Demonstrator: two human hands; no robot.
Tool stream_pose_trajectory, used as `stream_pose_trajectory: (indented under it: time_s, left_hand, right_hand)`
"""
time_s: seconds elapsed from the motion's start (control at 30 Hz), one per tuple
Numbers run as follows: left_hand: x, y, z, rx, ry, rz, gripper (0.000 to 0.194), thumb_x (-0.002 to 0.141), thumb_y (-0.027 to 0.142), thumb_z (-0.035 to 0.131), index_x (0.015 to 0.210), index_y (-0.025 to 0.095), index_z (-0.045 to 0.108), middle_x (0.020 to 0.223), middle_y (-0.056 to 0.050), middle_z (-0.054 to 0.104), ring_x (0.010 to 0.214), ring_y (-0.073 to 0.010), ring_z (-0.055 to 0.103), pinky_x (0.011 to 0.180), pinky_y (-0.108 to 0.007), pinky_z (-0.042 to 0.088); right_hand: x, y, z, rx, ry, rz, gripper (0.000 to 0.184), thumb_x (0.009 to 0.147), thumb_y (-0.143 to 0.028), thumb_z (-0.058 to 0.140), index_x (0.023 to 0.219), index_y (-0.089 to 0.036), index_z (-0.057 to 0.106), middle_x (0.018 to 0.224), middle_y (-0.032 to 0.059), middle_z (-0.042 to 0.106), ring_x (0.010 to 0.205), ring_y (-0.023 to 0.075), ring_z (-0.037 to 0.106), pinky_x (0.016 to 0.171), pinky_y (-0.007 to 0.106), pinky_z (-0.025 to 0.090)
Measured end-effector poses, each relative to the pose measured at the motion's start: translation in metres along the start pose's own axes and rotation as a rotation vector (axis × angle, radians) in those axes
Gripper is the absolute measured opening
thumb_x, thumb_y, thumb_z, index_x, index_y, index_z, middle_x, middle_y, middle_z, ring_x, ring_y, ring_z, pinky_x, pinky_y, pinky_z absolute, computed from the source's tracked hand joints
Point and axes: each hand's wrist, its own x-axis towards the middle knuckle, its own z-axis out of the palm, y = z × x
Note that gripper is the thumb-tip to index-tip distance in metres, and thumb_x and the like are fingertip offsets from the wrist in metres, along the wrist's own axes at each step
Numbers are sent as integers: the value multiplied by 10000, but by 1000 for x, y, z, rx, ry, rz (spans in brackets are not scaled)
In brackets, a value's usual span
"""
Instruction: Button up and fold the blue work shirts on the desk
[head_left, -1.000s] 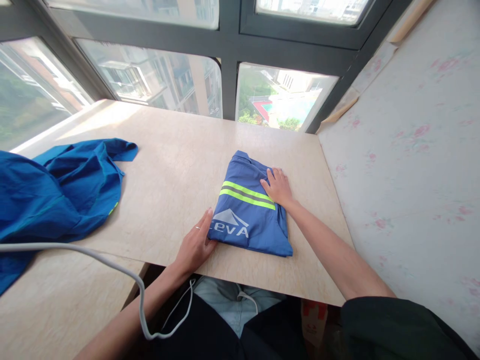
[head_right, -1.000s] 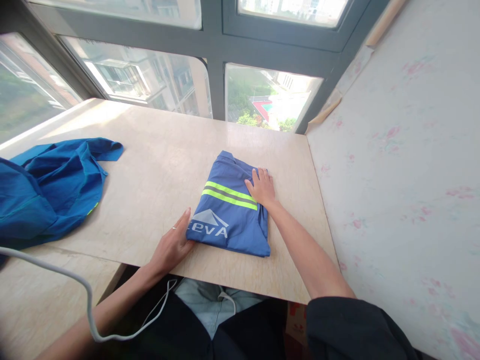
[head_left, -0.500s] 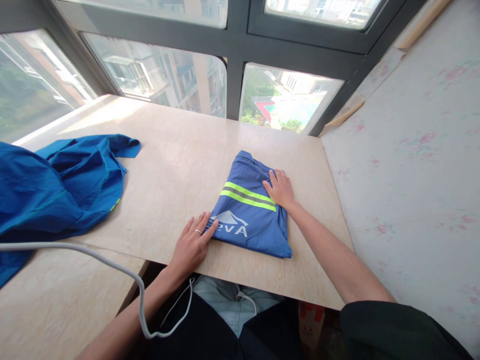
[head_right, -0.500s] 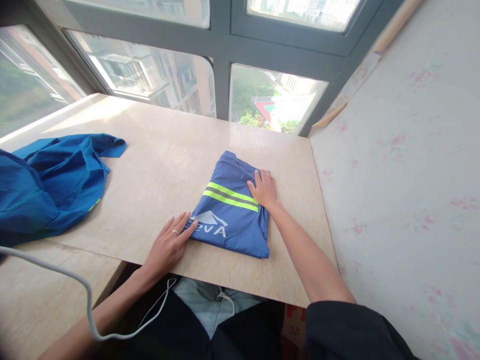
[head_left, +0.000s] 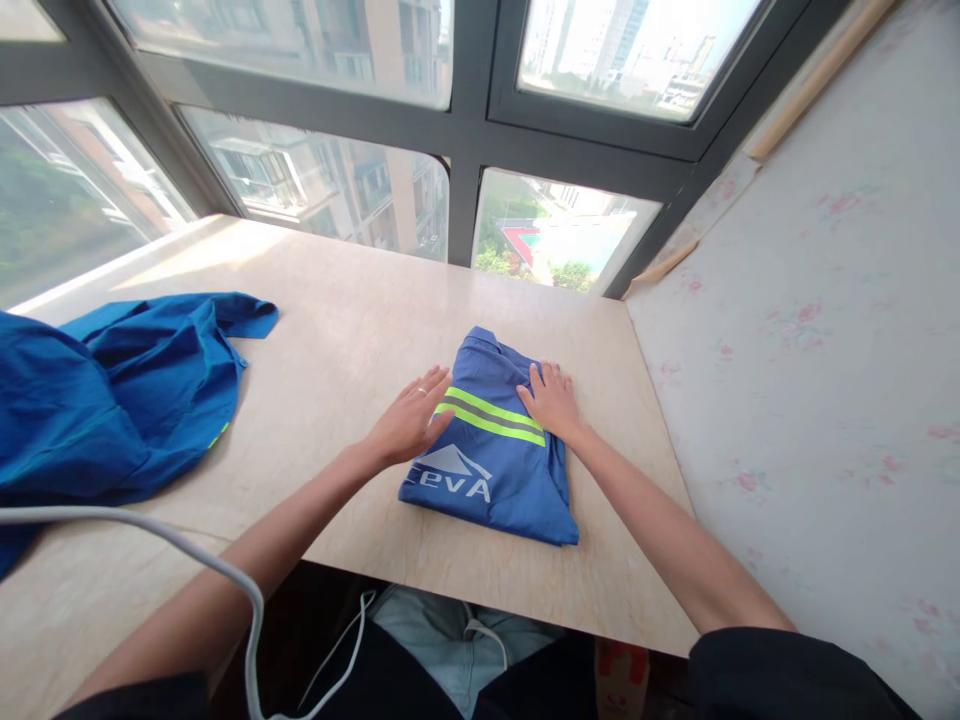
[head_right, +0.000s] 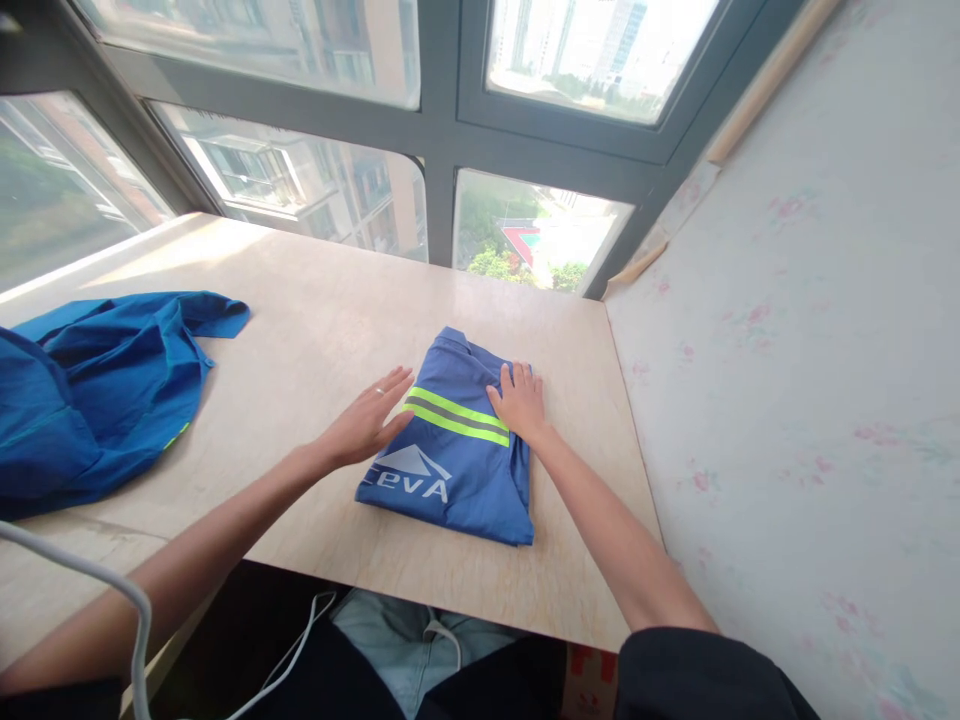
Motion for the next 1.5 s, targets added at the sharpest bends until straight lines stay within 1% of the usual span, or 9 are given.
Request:
stream_pose_trajectory:
  time_s: [0.17,0.33,0.63,0.93,1.07,1.2,1.3,1.4,1.5]
  left_hand:
    - [82,-16,19,117,-182,4,644,1005,384,329,1534,21,270,1614,-187,182,1514,-292,135,1212,-472,186]
    - [110,-18,32,227,-201,70,677,996,412,350,1529,1,283,1623,-184,136,1523,-298,65,1220,-478,116]
    - [100,-25,59,165,-155,-22,726,1008,510,297,1572,64,200,1633,-135,121,1529,-269,52,1218,-510,111]
    - [97,-57,54,74,-171,34,778,993,622,235,1592,130,164,1648,-95,70,1530,-241,39,1232,-437,115]
    - [105,-63,47,50,-197,29,747,1001,603,243,1555,103,285,1625,-118,207,1520,-245,138,1223,-427,167]
    - [110,-48,32,57,-119,59,679,1017,550,264,1491,80,388,1562,-160,352,1492,-258,241,1197,-439,241]
    - [96,-22,24,95,-11,147,661,1025,540,264,1491,86,377,1567,-160,342,1505,-262,197,1209,-445,208]
    - [67,6,27,137,-55,233,722,1014,585,242,1498,63,359,1581,-171,304,1516,-280,140,1223,-459,146]
    - [34,26,38,168,-123,237,852,977,666,259,1512,5,310,1577,-210,284,1508,-321,151,1220,-474,128]
  right_hand:
    - [-16,-39,-23,19,116,-76,679,1003,-460,371,1507,-5,354,1592,242,225,1492,369,180,1186,577,128]
    - [-46,-69,-27,72,88,-219,686,1001,-500,358,1515,-46,367,1608,194,202,1508,329,165,1207,538,138]
    - [-77,-40,-9,108,-14,-196,705,1011,-545,302,1515,-57,377,1594,149,277,1490,295,241,1220,475,185]
    - [-80,-33,-9,133,-16,-248,720,1010,-539,323,1508,-21,367,1596,166,269,1497,290,220,1226,468,178]
    - [-82,-29,-10,147,-31,-253,704,1004,-529,363,1508,-36,371,1596,170,271,1498,292,216,1221,480,196]
    - [-71,-31,-24,157,-77,-249,685,987,-522,426,1450,-19,459,1528,205,394,1438,326,333,1180,484,291]
    - [-48,-41,-38,204,-22,-221,620,993,-472,429,1397,-10,520,1434,218,499,1351,315,445,1134,437,367]
    - [-15,-53,-43,203,68,-250,552,984,-351,439,1424,-22,493,1494,195,441,1403,307,380,1172,432,306]
    - [16,-61,-32,140,7,-362,564,957,-235,432,1476,-15,417,1586,178,297,1485,310,235,1219,479,184]
